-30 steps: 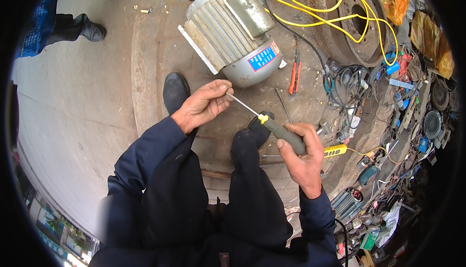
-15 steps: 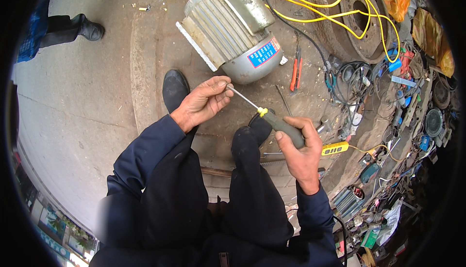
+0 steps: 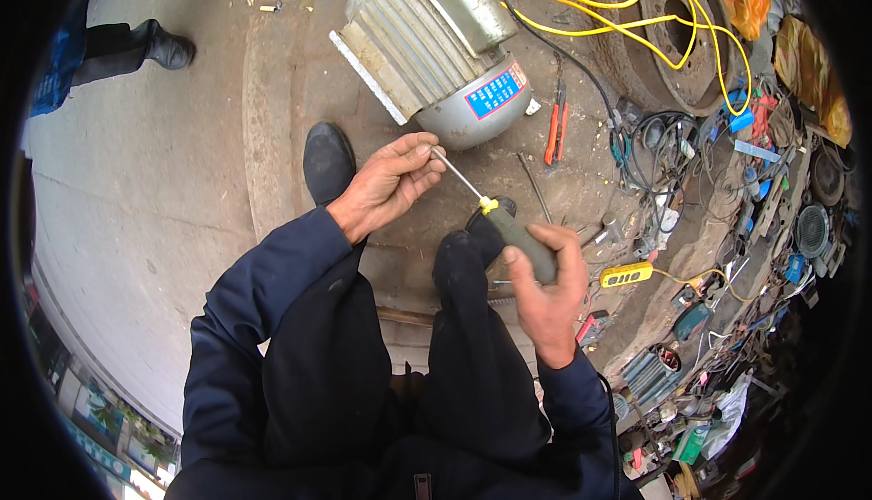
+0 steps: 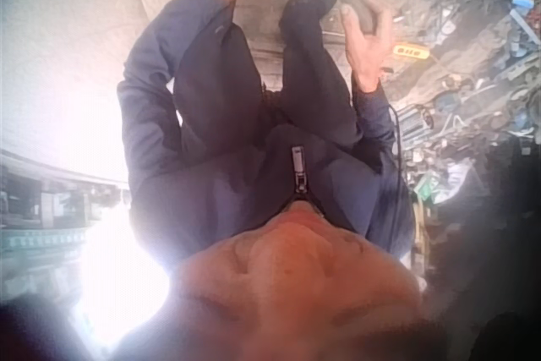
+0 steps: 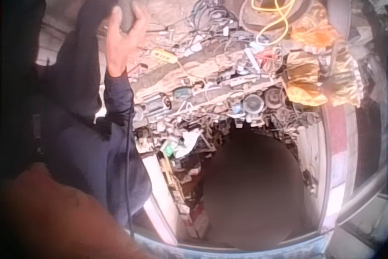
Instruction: The person uses a screwdriver to remove screws from a small electric motor, then moves to a yellow generator and uses a wrench to tighten bolts on its engine. The person handles the motor, power cord, and generator components throughout the clip.
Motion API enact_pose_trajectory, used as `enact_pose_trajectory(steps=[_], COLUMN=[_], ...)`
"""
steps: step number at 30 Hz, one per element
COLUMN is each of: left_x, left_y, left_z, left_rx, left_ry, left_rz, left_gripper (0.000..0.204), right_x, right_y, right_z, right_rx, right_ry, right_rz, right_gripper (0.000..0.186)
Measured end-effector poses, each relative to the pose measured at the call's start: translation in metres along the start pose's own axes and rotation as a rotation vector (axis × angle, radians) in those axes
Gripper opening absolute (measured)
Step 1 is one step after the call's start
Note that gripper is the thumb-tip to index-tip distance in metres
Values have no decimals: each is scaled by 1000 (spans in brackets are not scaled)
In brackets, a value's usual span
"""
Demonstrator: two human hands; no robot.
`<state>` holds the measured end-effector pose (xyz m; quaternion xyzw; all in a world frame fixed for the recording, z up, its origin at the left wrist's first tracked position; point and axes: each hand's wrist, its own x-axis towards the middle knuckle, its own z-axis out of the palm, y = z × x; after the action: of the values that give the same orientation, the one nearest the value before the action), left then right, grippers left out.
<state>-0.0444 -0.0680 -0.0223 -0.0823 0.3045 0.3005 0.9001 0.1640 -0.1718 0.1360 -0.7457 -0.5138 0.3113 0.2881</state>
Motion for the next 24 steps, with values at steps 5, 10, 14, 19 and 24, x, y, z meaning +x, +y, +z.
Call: enact_pose_trajectory(steps=[5, 10, 14, 19, 24], left_x=[7, 13, 14, 16, 20], left_y=[-1, 1, 2, 3, 5], left_z=[8, 18, 27, 32, 34], left_rx=[-63, -151, -145, -77, -62], left_ry=[-53, -21, 81, 176, 192], left_rz=[-10, -4, 15, 26, 28], left_gripper=[21, 20, 15, 13, 15], right_x=[-4, 1, 8, 15, 21], right_y=[-13, -22, -30, -38, -43], right_z=[4, 4, 6, 13, 20], right_rx=[-109, -138, -166, -213, -242], right_ry=[-71, -84, -103, -139, -145], right_rz=[-298, -368, -405, -434, -476], right_gripper=[38, 41, 41, 41, 41])
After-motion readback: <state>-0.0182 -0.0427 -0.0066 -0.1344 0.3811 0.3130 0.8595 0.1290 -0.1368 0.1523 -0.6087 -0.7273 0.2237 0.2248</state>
